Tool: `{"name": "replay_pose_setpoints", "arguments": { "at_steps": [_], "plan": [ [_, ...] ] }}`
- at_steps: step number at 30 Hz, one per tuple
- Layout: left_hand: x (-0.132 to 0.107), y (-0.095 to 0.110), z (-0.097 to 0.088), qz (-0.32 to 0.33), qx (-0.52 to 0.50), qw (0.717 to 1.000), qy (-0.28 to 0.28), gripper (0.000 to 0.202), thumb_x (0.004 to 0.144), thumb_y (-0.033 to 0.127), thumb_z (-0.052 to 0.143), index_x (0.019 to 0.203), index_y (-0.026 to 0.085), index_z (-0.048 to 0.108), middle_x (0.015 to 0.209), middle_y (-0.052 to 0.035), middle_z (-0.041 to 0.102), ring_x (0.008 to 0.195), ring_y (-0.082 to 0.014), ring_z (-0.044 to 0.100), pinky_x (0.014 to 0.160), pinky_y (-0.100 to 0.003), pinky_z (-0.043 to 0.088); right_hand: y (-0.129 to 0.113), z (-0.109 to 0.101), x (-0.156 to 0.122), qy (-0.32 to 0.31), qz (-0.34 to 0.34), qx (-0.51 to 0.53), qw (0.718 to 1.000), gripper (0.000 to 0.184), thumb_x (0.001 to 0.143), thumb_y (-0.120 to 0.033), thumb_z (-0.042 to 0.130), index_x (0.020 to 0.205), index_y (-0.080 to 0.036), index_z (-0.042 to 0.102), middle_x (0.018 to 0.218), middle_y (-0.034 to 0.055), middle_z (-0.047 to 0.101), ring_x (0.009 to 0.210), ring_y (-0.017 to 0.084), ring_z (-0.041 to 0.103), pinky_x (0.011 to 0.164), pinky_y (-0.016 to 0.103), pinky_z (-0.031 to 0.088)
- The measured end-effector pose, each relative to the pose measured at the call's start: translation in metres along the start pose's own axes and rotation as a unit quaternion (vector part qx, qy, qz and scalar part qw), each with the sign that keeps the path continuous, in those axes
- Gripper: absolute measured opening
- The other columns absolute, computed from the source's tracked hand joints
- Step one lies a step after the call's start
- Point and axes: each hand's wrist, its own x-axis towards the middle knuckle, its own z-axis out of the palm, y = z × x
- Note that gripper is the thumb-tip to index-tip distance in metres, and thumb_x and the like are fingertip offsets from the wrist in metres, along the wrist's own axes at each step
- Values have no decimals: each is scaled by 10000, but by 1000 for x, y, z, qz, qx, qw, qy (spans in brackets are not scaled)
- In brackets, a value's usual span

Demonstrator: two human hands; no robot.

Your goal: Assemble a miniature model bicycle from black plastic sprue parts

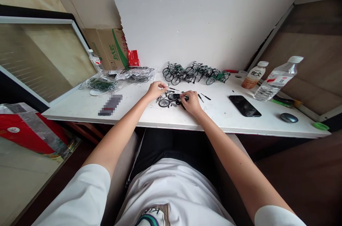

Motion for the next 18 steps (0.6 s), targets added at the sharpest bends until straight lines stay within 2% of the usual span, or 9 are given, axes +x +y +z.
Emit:
{"name": "replay_pose_setpoints", "arguments": {
  "at_steps": [5,8,13,18],
  "plan": [
    [-17,0,-11,-72,-145,986,34,358,717,405,927,896,160,738,954,-113,804,940,-259,754,936,-430,604,1,1,0,-8,0,9,1000,208,903,-177,578,955,-199,777,1088,122,760,1112,341,588,1056,489,464],
    [-39,-7,-16,-88,-207,973,58,478,636,474,971,903,152,739,932,-113,800,928,-262,765,942,-440,609,-1,-1,-2,-20,-5,13,1000,201,912,-195,579,963,-202,774,1091,120,758,1117,336,583,1057,483,458],
    [-83,-24,-26,-120,-211,961,134,574,548,537,1007,853,136,731,913,-138,797,905,-261,759,934,-430,599,-4,-3,-3,-39,5,19,999,199,919,-210,589,993,-191,773,1094,120,751,1145,337,557,1041,464,460],
    [-95,-27,-31,-130,-210,955,163,529,551,491,1008,816,143,710,897,-128,792,894,-243,756,926,-398,589,-5,-4,-3,-39,0,12,999,203,919,-192,602,1004,-181,785,1101,129,753,1159,340,546,1054,469,451]
  ]
}}
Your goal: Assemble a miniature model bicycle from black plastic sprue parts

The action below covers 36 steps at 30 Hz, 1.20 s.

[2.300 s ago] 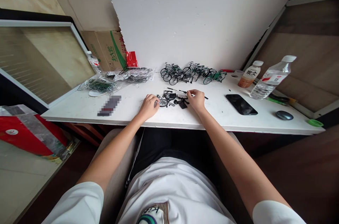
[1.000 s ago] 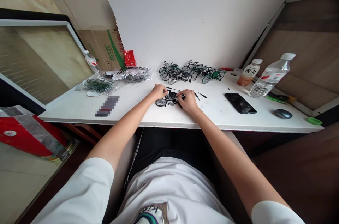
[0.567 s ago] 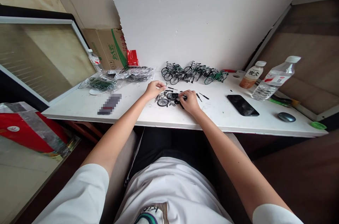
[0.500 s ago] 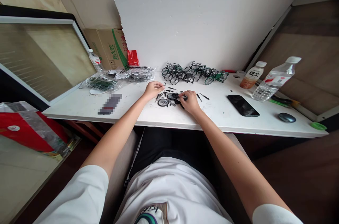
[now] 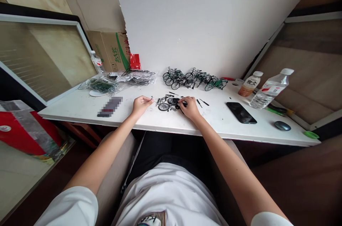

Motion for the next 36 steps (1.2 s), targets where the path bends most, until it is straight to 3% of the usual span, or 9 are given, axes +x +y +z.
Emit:
{"name": "replay_pose_setpoints", "arguments": {
  "at_steps": [4,9,14,20,26,29,31,34,36],
  "plan": [
    [1,1,3,26,34,999,5,460,586,430,988,806,147,701,861,-109,773,794,-206,723,827,-359,586,-5,1,-1,-25,-93,-3,995,197,941,-261,678,1057,-201,825,1119,123,745,1176,335,544,1088,488,431],
    [-1,1,2,74,48,996,-3,462,650,395,947,984,129,770,998,-140,800,815,-192,710,786,-326,575,-12,4,-5,-77,-204,-47,975,193,956,-362,760,1066,-242,864,1180,132,724,1176,329,524,1072,498,443],
    [-4,2,3,57,68,996,-29,453,679,444,930,972,122,805,1056,-175,817,810,-223,724,777,-357,585,-15,3,-6,-95,-220,-87,967,184,1000,-315,718,1075,-239,868,1175,134,719,1154,316,518,1038,473,446],
    [-10,5,9,84,59,994,-37,419,663,435,957,883,143,753,909,-115,795,795,-200,720,789,-339,580,-32,6,-9,-113,-242,-177,947,178,1035,-249,659,1021,-188,825,1106,135,722,1164,317,508,935,425,420],
    [-27,27,27,0,-60,995,-80,606,540,508,1028,896,131,715,829,-101,786,765,-230,763,808,-374,598,-41,8,-12,-115,-240,-210,941,187,1048,-229,610,982,-179,777,1022,140,719,1146,329,500,964,452,406],
    [-37,43,34,-26,-101,989,-101,611,649,608,964,925,128,705,873,-127,808,741,-231,781,807,-377,594,-44,7,-10,-45,-202,-107,972,211,1066,-276,578,998,-185,756,1089,158,747,1241,355,497,1037,498,414],
    [-43,53,37,-44,-123,986,-103,622,663,628,953,938,131,700,922,-140,819,776,-238,796,811,-371,595,-50,5,-7,-7,-138,42,990,257,1082,-368,559,1010,-194,734,1045,143,765,1179,332,573,1016,489,469],
    [-51,71,39,-66,-151,980,-113,613,648,604,973,923,130,696,987,-154,828,830,-240,808,840,-370,602,-64,-3,-2,-24,-40,293,955,373,1021,-567,635,997,-204,716,898,83,763,908,250,692,863,407,563],
    [-56,85,38,-74,-164,974,-136,589,646,550,994,936,127,706,1008,-157,831,854,-245,814,852,-363,608,-76,-11,-1,-31,-10,386,922,416,925,-618,752,989,-207,740,897,61,768,870,218,719,846,371,584]
  ]
}}
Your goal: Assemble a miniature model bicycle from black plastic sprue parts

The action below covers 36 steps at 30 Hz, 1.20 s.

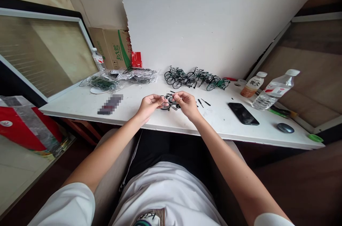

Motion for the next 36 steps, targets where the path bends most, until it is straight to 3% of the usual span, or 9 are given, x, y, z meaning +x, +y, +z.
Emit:
{"name": "replay_pose_setpoints", "arguments": {
  "at_steps": [4,5,8,13,18,22,26,36],
  "plan": [
    [-15,26,9,10,13,999,-48,681,717,465,981,1262,153,717,1052,-141,838,860,-254,824,833,-360,626,-26,4,-3,-17,-7,68,997,451,794,-592,896,1013,-215,782,946,52,790,881,195,756,832,339,621],
    [-19,32,11,20,17,998,-52,683,723,468,976,1273,152,722,1059,-142,838,837,-258,825,823,-366,634,-31,4,-3,-29,-17,77,996,461,783,-587,907,1022,-213,781,931,47,790,866,193,763,821,342,630],
    [-28,44,15,49,39,995,-74,598,756,489,949,1203,141,759,1058,-145,837,801,-268,825,785,-374,653,-41,7,-6,-41,-55,77,995,450,791,-561,914,1032,-208,772,904,36,787,822,184,769,786,348,641],
    [-36,52,18,87,51,992,-74,497,798,519,912,1080,130,786,1069,-150,834,822,-284,827,735,-375,670,-60,14,-14,63,-158,-32,985,351,841,-510,895,993,-220,767,953,49,801,897,197,775,788,335,608],
    [-45,61,23,97,51,991,-79,464,816,499,907,1076,135,784,1034,-129,839,713,-246,816,701,-338,658,-83,21,-27,112,-278,-134,945,219,909,-417,856,1011,-259,742,900,35,801,895,223,753,777,391,601],
    [-54,66,27,115,30,989,-90,409,831,462,905,1061,146,783,1026,-107,836,670,-224,806,670,-320,662,-93,26,-33,146,-363,-152,908,178,925,-315,844,1048,-289,719,881,24,794,885,238,736,699,396,590],
    [-58,69,29,118,23,989,-86,407,820,466,912,1052,157,781,1028,-93,835,667,-218,804,671,-329,679,-96,28,-35,160,-374,-162,899,221,942,-267,818,1116,-305,686,902,27,788,893,248,745,677,408,599],
    [-58,70,27,98,24,989,-110,448,809,491,914,1074,152,792,1000,-123,844,780,-282,827,718,-406,706,-95,30,-37,174,-348,-128,913,234,940,-272,822,1097,-282,648,907,20,773,838,219,779,657,378,606]
  ]
}}
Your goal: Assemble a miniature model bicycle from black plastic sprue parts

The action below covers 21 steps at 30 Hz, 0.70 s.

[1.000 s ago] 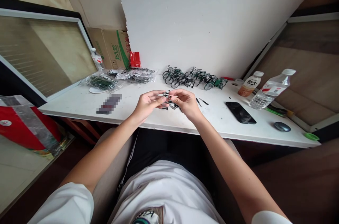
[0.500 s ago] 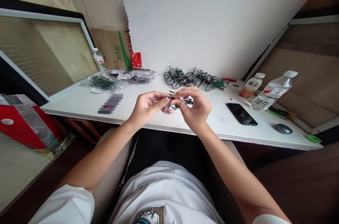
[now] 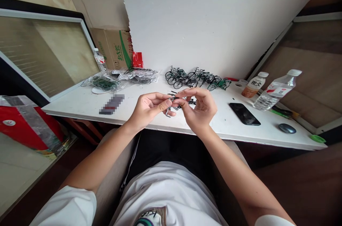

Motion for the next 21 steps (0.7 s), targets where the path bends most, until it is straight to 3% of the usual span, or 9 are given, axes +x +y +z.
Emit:
{"name": "replay_pose_setpoints", "arguments": {
  "at_steps": [7,13,21],
  "plan": [
    [-1,3,3,13,0,1000,4,373,828,450,909,1027,149,814,990,-121,847,739,-239,817,681,-350,695,-1,0,-2,5,-31,-5,999,215,939,-231,816,1066,-283,650,885,9,780,789,210,800,578,335,614],
    [-5,11,6,20,5,1000,9,350,807,449,924,957,146,831,1010,-137,847,765,-265,825,688,-385,701,-2,-1,-2,-15,-40,10,999,192,971,-254,771,929,-275,585,788,2,723,770,217,799,619,351,652],
    [-7,17,1,14,68,997,21,397,830,459,901,1117,189,859,1054,-110,847,805,-301,836,781,-421,707,-5,-2,2,-35,-48,-17,998,164,966,-286,794,975,-274,631,824,9,747,796,215,807,591,339,673]
  ]
}}
